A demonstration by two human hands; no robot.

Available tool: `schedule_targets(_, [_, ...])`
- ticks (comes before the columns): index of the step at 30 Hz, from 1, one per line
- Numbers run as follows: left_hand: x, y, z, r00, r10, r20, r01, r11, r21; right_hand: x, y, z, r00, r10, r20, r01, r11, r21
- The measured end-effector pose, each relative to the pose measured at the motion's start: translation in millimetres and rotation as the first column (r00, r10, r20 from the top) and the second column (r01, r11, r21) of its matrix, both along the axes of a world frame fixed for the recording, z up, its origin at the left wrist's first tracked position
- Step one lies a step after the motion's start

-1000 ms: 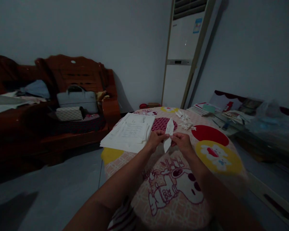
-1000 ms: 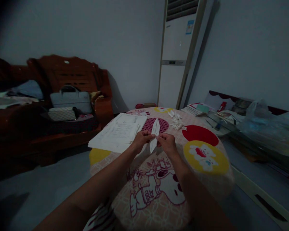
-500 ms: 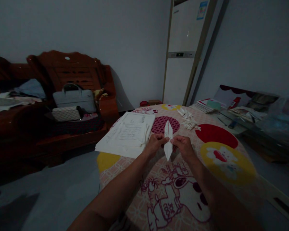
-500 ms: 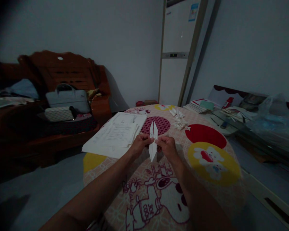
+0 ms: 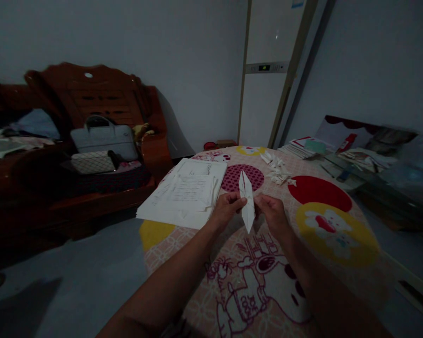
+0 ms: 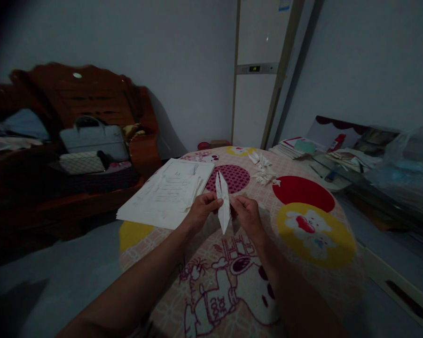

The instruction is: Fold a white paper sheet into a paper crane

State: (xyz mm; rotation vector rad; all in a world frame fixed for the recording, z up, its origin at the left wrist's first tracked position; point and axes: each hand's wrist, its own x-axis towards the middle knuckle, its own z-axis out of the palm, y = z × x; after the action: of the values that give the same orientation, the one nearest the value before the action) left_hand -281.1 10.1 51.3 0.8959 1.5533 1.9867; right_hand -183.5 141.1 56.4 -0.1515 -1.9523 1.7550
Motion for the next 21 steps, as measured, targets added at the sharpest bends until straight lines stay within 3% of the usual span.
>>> schedule_targets(11, [2.6,-0.3,3.0,0.992,-0.028,0.12,0.026,0.999,0.024,2.3,-3.6,1.4,1.0,0.014,0.01,-0.013,0.996,-0.084])
schedule_targets(21, [4.2,1.4,1.0,0.998,0.01,-0.054,-0.013,0.999,-0.051,5.4,-5.1,3.0,0.995,-0.095,0.026,0.094,0.995,0.022])
